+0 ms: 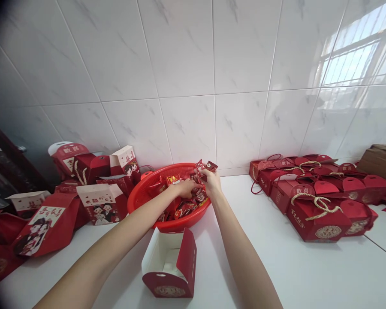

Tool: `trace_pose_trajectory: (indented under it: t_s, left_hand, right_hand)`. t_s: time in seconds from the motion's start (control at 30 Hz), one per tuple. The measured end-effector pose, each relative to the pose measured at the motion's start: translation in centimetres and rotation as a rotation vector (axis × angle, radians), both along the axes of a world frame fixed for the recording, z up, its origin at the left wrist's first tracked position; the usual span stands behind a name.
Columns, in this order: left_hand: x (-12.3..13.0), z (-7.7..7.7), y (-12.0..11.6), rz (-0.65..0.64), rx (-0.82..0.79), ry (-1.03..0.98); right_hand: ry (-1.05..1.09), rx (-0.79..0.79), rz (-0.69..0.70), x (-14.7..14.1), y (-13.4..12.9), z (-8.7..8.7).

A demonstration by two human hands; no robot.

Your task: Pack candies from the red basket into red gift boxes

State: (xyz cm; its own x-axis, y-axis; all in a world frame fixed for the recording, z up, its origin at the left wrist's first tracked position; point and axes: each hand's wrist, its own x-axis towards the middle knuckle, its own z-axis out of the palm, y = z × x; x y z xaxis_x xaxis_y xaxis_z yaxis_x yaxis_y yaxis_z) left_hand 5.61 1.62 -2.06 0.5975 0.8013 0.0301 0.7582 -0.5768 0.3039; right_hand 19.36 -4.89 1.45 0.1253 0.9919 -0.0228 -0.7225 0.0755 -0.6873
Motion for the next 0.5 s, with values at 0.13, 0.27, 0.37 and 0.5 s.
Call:
trace_pose_trajectory:
  t_s: [0.13,0.27,0.37,0.5]
  left_hand:
    - [-0.1,0.8,-0.4,0.000,-0.088,0.060]
    - [-1.2,1.9,-0.5,-0.020,-0.125,-0.018]
    - [-2.6,2.8,-0.4,0.011,-0.136,-0.271]
    - [-4.1,3.8,-0.4,0.001,-0.230,-0.617]
  right_hand:
    - [-0.010,0.007,0.010,0.0,0.0,-0.1]
    - [-0.006,0.008,-0.007,0.0,0.2,-0.4]
    - [0.009,0.018,-0.013,0.0,0.3,-0.5]
    - [0.026,0.016,-0.016,0.0,0.5,-0.4]
